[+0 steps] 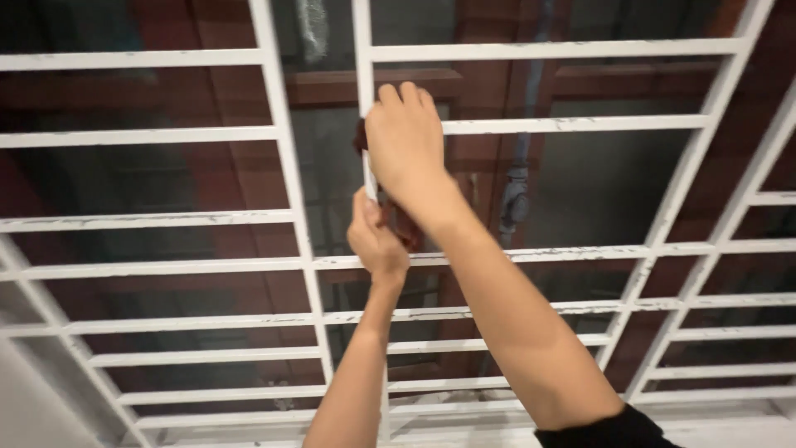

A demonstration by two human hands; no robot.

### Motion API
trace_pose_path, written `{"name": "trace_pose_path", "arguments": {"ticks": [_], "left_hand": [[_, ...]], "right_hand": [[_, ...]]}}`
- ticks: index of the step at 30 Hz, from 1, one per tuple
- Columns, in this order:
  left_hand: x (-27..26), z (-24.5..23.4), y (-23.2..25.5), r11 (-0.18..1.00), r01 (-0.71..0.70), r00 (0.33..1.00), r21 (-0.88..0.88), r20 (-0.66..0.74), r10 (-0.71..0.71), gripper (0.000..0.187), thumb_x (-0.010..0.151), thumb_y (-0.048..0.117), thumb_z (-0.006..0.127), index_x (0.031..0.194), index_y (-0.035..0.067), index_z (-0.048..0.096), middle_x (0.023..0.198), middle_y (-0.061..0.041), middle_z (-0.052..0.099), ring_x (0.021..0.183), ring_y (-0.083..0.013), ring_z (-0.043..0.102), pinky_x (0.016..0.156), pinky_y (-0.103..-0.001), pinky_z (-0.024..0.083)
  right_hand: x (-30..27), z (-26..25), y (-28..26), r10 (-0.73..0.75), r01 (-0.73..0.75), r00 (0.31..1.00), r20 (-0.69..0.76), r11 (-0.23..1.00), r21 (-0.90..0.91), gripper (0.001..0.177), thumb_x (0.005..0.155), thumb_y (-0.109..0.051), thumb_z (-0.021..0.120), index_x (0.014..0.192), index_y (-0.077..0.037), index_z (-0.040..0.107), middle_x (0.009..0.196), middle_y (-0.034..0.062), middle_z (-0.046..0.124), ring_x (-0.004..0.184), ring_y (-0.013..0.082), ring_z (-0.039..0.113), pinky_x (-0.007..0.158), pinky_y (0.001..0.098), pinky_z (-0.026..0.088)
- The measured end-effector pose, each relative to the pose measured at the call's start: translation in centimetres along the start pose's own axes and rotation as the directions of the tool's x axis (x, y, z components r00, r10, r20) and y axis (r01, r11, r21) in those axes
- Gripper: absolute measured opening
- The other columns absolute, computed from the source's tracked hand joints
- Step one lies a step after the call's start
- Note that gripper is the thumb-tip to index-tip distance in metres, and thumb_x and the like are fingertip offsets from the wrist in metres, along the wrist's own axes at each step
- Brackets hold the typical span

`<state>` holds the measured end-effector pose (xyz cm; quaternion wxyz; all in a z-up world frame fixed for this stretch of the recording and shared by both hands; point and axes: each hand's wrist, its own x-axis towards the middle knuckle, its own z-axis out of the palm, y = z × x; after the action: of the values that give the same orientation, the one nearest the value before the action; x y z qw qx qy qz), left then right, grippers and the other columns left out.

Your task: The person wipes the white metal window grilles with a dark cloth, moving systematically across horizontal and vertical bars. The person uses one hand to hold the grille steady while the other hand wipes the surface.

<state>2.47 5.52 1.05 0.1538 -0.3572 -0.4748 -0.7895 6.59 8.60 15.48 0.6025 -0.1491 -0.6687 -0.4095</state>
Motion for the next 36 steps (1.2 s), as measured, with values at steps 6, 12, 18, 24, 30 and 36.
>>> {"name": "trace_pose_path", "arguments": {"ticks": [6,12,18,24,30,36], "left_hand": [[-0.3,-0.3,1.1,0.989,-0.146,0.989,-0.031,0.002,0.146,0.047,0.108,0.038,0.026,0.111,0.013,0.066,0.065,0.002,0.046,0.058,-0.0160,0.044,0.058,-0.036,0.035],[-0.3,-0.7,1.6,0.981,-0.179,0.983,-0.076,0.025,0.182,0.052,0.110,0.038,0.027,0.117,0.006,0.068,0.064,0.001,0.047,0.051,-0.0108,0.042,0.049,-0.028,0.032],[-0.6,-0.4,2.0,0.981,-0.150,0.988,-0.126,0.026,0.154,0.049,0.111,0.038,0.032,0.117,0.005,0.068,0.064,0.000,0.044,0.054,-0.0075,0.039,0.049,-0.024,0.029],[-0.6,0.1,1.5,0.977,-0.208,0.978,-0.055,-0.022,0.207,0.045,0.112,0.033,0.033,0.115,0.004,0.068,0.064,0.001,0.042,0.056,-0.0085,0.038,0.056,-0.025,0.032],[-0.3,0.2,-0.5,0.966,-0.260,0.965,0.007,-0.018,0.260,0.041,0.113,0.028,0.038,0.118,0.002,0.068,0.058,-0.005,0.050,0.045,-0.0143,0.046,0.048,-0.028,0.036],[-0.6,0.4,-0.9,0.959,-0.269,0.962,0.090,-0.031,0.272,0.035,0.113,0.027,0.044,0.121,0.002,0.067,0.060,-0.007,0.054,0.047,-0.0164,0.048,0.051,-0.028,0.038]], "right_hand": [[1.6,-0.8,4.5,-0.090,-0.311,0.687,0.721,0.861,0.403,0.035,0.076,-0.051,0.073,0.086,-0.017,0.075,0.091,0.0115,0.077,0.093,0.0447,0.070,0.073,0.0570,0.054],[-4.8,-4.0,13.4,-0.320,0.310,0.942,0.103,0.945,0.101,0.058,0.043,-0.012,0.087,0.094,-0.011,0.059,0.088,0.0052,0.059,0.092,0.0298,0.056,0.106,0.0462,0.037],[-13.8,-10.2,29.2,-0.105,0.160,0.978,0.180,0.933,-0.324,0.035,0.072,-0.003,0.064,0.106,-0.010,0.065,0.093,0.0097,0.060,0.089,0.0358,0.058,0.105,0.0507,0.036],[-16.1,-10.3,29.2,-0.057,0.086,0.991,0.120,0.962,-0.260,0.048,0.085,0.001,0.077,0.131,0.003,0.062,0.128,0.0149,0.064,0.119,0.0334,0.054,0.100,0.0433,0.047],[-22.3,-6.0,27.9,0.171,-0.198,0.979,-0.110,0.922,-0.332,0.076,0.082,0.011,0.084,0.147,0.017,0.047,0.151,0.0352,0.042,0.133,0.0487,0.052,0.112,0.0483,0.046],[-20.2,-5.3,29.6,0.597,-0.566,0.802,-0.013,0.753,-0.337,0.095,0.074,0.000,0.094,0.148,0.016,0.036,0.134,0.0399,0.051,0.093,0.0500,0.073,0.078,0.0574,0.061]]}}
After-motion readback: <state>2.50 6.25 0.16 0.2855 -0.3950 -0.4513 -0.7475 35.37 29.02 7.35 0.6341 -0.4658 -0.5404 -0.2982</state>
